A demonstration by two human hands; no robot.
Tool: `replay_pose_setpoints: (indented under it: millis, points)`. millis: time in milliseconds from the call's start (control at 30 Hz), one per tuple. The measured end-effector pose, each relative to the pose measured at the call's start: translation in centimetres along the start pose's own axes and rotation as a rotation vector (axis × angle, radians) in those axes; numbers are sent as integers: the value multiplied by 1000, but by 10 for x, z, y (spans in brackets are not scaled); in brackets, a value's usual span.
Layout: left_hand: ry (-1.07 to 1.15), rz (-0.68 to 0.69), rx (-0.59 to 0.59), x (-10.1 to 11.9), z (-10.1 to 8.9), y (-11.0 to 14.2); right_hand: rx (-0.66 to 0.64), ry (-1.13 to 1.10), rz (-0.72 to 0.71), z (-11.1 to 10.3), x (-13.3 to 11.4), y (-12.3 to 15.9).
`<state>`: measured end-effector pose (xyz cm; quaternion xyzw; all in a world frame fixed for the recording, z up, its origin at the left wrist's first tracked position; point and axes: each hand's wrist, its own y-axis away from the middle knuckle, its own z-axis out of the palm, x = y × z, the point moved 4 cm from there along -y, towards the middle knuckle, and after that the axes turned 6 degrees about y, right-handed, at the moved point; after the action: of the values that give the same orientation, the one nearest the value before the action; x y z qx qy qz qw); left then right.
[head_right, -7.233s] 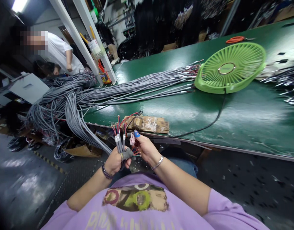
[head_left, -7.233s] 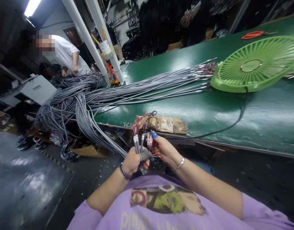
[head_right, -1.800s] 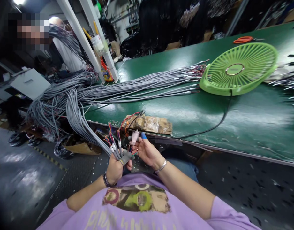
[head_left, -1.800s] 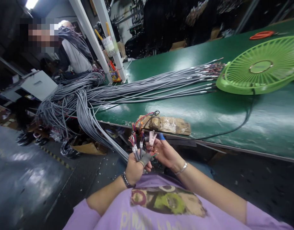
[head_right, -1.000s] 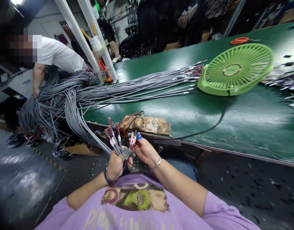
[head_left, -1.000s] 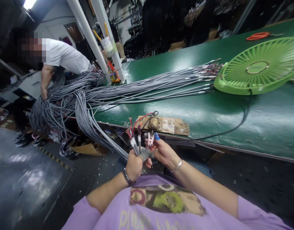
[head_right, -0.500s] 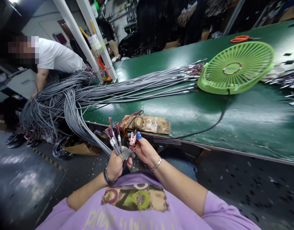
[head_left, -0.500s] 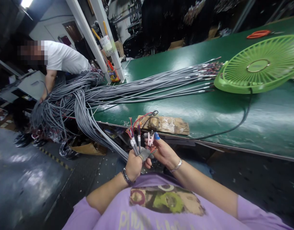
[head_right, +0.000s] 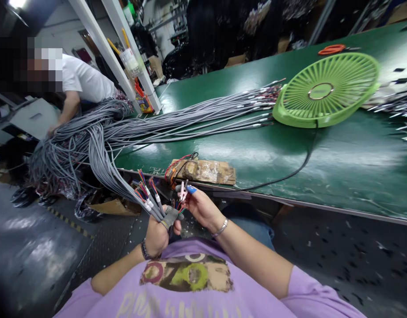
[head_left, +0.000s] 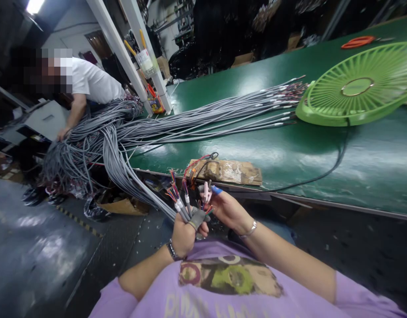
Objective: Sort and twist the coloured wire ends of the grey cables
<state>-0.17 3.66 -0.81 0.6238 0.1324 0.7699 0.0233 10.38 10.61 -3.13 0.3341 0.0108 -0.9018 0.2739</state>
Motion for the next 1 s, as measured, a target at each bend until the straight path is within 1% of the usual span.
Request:
replay_pose_setpoints:
  millis: [100,200,300,367,433,500,567,633,800,1000]
  points:
    - [1,45,7,-1,0,-3,29,35,-33,-2,0,0]
    - [-9,78,-4,-1,4,-6,28,66,-66,-2,2,0]
    - [-15,95,-8,0,7,-8,-42,58,-63,2,4,-1]
    - [-22,90,-4,0,8,-9,-126,23,0,6,7,-1]
    - [-32,80,-3,-1,9,-9,-160,-23,55,7,9,-3]
    - [-40,77,0,-1,8,-10,-113,-71,65,3,9,-5]
    - [-43,79,9,-2,7,-10,-45,-101,45,-2,8,-7]
    - [-38,77,15,-4,6,-10,-10,-110,36,-5,8,-9]
    - [-37,57,8,-4,6,-10,37,-123,16,-6,7,-9]
    - [-52,46,-19,-4,6,-8,51,-129,24,-5,8,-10]
